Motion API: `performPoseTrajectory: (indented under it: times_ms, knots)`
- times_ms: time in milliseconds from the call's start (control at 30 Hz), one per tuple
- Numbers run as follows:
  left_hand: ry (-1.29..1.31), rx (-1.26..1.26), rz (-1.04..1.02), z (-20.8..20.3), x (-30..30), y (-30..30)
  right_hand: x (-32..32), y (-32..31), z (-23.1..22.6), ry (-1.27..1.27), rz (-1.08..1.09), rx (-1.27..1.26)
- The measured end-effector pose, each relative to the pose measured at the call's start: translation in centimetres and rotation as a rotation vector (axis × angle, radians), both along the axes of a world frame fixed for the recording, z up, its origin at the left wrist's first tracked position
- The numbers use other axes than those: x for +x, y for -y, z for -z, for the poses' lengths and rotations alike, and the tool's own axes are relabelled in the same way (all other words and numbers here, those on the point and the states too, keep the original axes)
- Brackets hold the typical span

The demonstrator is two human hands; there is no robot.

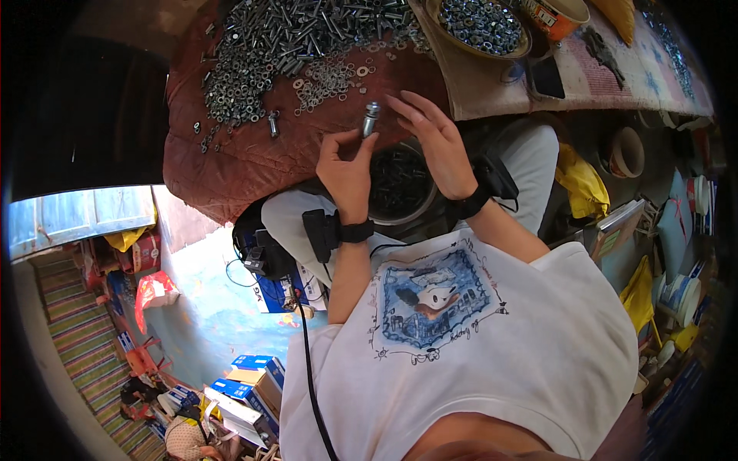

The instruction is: Assembling bolts with washers and nuts from a large pile of hardware.

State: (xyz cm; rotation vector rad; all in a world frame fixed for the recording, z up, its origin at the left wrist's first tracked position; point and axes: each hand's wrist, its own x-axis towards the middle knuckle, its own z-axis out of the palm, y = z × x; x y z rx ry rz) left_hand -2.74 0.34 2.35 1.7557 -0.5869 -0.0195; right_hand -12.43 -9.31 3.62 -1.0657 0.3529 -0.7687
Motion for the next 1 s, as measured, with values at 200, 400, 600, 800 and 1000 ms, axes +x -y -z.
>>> performPoseTrajectory:
  times_ms: [200, 400, 600, 800, 1000]
  knots:
    - [0.054, 0.056, -0.085, -0.3, 0.6, -0.3, -0.9, 0.0, -0.2, 0.033, -0.096, 0.049]
    - [0.088, 0.104, -0.079, -0.8, 0.3, -0.1, -0.5, -0.5, -0.9, 0.078, -0.181, 0.039]
    - [0.152, 0.059, -0.014, -0.4, 0.4, 0.0, 0.0, -0.2, 0.1, 0.068, -0.1, 0.102]
    - [0.14, 0.09, -0.083, -0.8, 1.4, -0.5, -0.6, 0.1, 0.6, 0.024, -0.179, 0.085]
    - [0.158, 0.073, 0.009, -0.4, 0.2, -0.4, 0.0, -0.4, 0.1, 0.075, -0.173, 0.118]
